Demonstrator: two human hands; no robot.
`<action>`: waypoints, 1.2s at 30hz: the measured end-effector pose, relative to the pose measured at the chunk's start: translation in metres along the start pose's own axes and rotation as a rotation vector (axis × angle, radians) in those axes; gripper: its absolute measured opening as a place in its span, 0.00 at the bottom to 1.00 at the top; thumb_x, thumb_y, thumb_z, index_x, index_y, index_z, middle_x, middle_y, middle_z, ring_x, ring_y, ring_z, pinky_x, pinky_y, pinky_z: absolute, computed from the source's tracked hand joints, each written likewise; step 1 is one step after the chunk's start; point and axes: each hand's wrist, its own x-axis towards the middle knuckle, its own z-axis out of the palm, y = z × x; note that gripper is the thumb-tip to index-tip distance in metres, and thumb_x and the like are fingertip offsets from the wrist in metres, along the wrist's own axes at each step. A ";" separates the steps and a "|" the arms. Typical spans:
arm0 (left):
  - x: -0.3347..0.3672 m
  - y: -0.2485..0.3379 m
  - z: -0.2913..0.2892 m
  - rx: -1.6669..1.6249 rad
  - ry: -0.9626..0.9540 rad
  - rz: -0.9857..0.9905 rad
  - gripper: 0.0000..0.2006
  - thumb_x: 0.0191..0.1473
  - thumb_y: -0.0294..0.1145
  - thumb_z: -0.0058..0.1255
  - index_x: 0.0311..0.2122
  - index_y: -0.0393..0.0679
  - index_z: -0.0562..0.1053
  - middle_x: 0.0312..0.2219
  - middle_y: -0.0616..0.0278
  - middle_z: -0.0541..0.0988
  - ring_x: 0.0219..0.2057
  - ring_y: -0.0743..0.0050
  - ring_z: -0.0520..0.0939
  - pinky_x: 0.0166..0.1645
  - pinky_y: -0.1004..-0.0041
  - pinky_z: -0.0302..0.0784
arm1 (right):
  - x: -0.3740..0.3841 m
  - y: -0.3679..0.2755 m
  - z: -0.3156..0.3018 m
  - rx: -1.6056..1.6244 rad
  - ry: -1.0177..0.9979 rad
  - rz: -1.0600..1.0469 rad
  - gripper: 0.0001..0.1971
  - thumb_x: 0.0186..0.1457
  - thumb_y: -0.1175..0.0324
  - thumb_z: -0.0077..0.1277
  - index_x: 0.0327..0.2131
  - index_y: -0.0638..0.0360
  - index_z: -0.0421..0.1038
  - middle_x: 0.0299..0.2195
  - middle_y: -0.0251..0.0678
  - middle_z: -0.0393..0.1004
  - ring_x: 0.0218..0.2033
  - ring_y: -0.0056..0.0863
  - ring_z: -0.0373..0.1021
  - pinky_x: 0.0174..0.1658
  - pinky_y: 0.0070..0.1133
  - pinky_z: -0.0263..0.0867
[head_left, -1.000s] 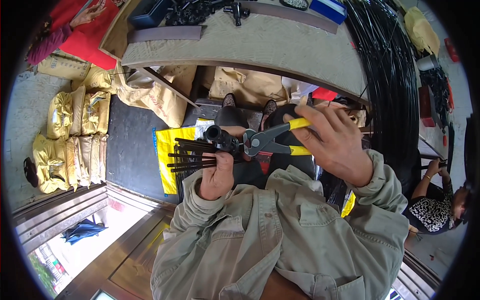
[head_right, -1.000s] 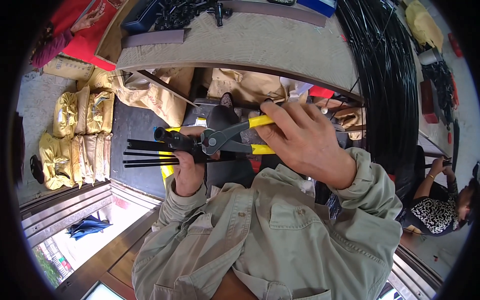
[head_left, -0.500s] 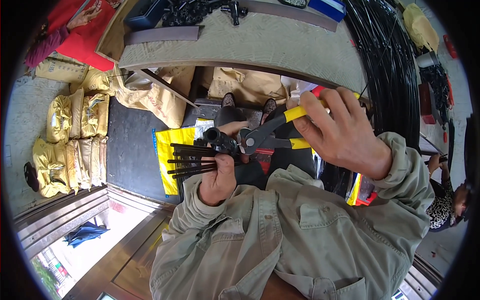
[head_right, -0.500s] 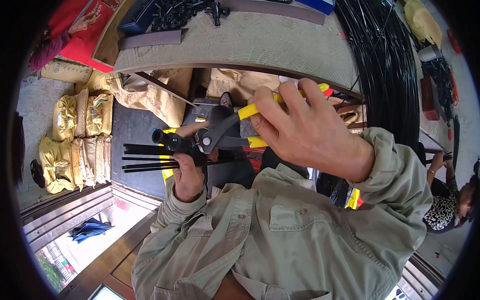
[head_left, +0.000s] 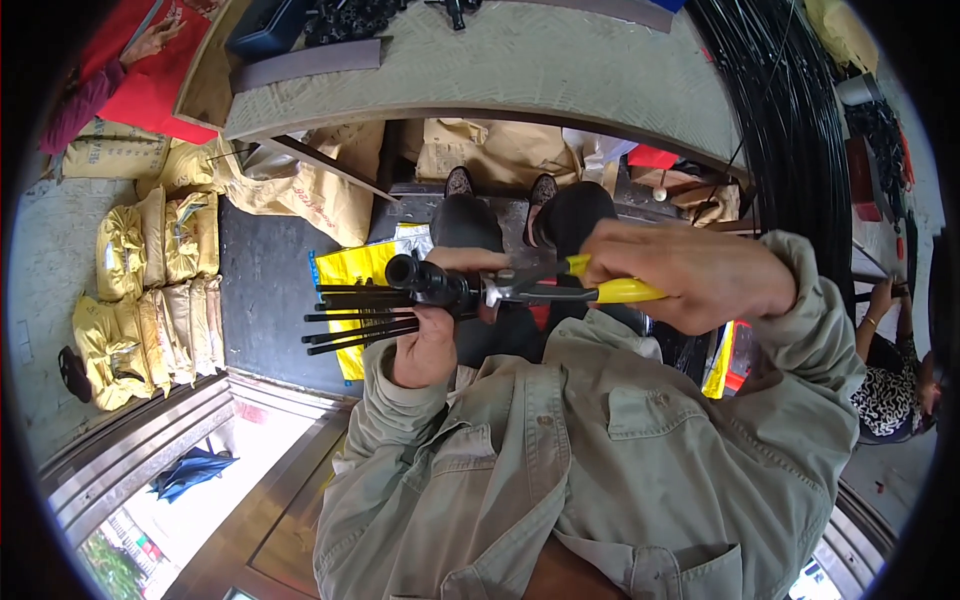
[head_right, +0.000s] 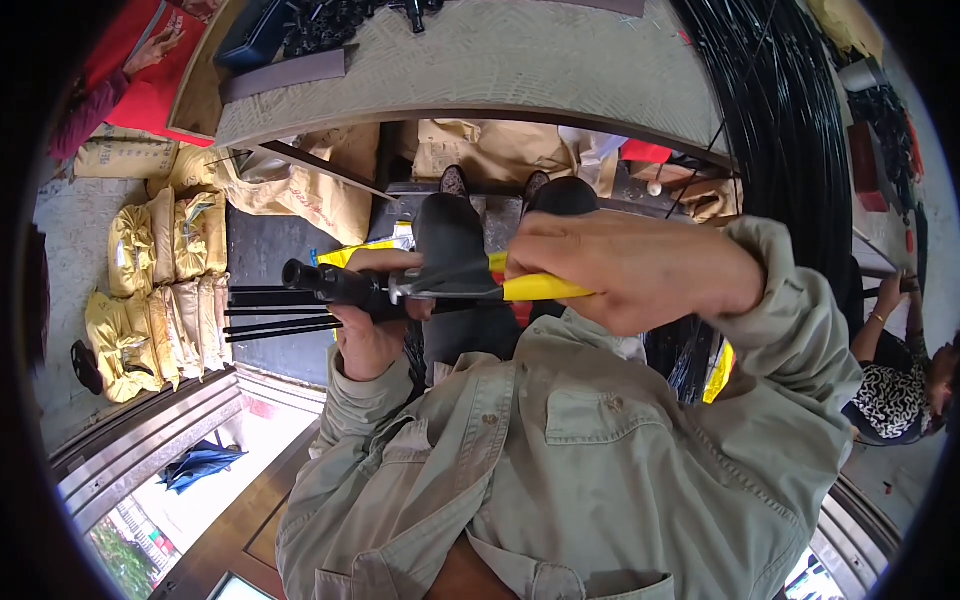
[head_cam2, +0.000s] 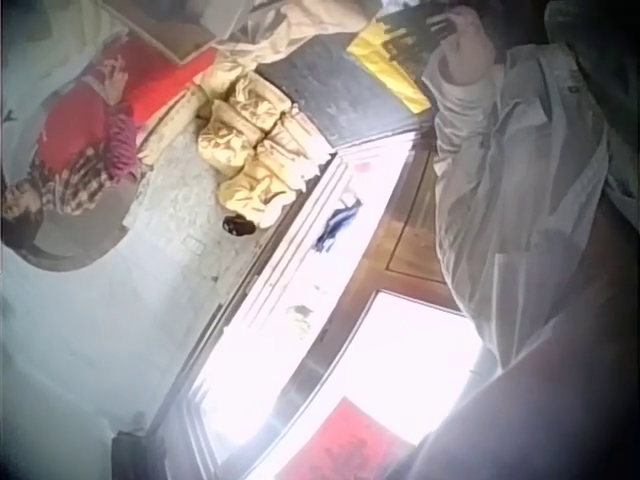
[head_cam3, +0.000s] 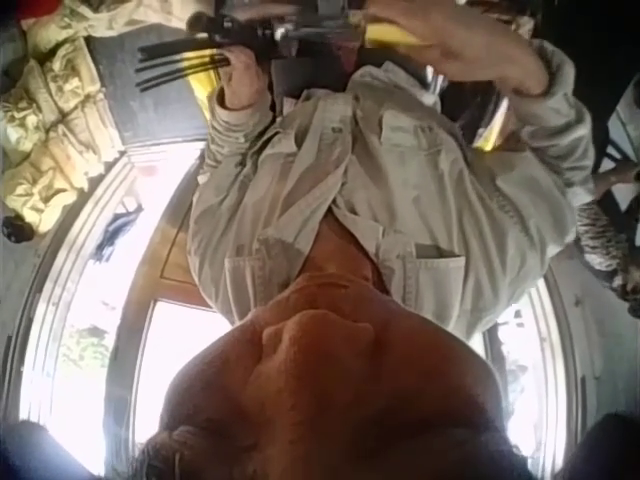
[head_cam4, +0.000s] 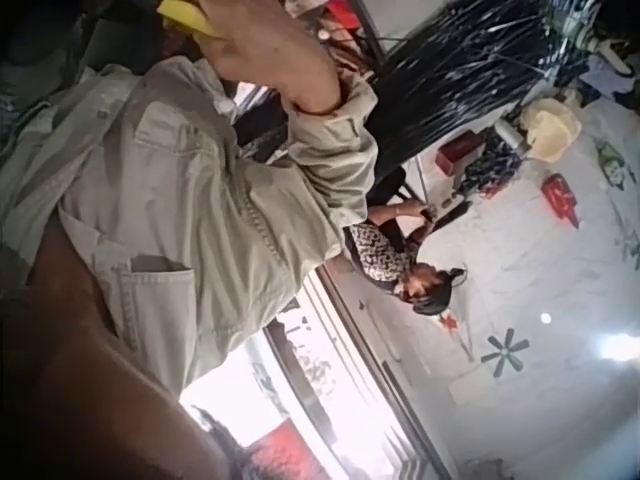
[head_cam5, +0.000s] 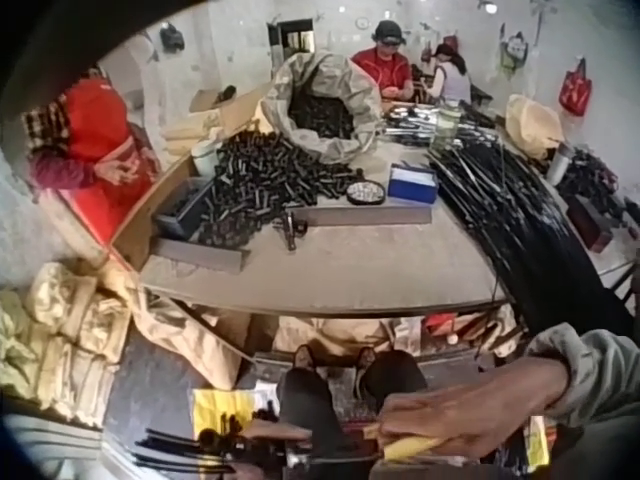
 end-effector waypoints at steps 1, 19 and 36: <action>-0.001 0.001 0.000 -0.011 -0.030 0.001 0.39 0.47 0.69 0.29 0.41 0.34 0.64 0.19 0.63 0.68 0.19 0.79 0.67 0.26 0.77 0.65 | -0.001 -0.002 -0.005 0.005 0.002 0.006 0.11 0.46 0.76 0.47 0.36 0.62 0.62 0.35 0.40 0.64 0.32 0.37 0.64 0.32 0.28 0.60; 0.000 -0.011 -0.015 -0.035 0.136 0.018 0.37 0.49 0.67 0.31 0.44 0.35 0.64 0.22 0.61 0.69 0.20 0.79 0.69 0.26 0.81 0.64 | 0.024 0.011 -0.002 -0.254 0.163 0.073 0.10 0.47 0.77 0.46 0.35 0.60 0.61 0.29 0.44 0.66 0.31 0.45 0.66 0.31 0.31 0.61; 0.010 -0.038 -0.048 -0.087 0.695 0.322 0.31 0.56 0.59 0.21 0.36 0.38 0.67 0.15 0.62 0.68 0.16 0.74 0.67 0.22 0.76 0.63 | 0.048 0.048 0.121 -0.071 0.266 -0.380 0.11 0.53 0.67 0.47 0.38 0.60 0.68 0.39 0.39 0.70 0.42 0.33 0.67 0.43 0.25 0.64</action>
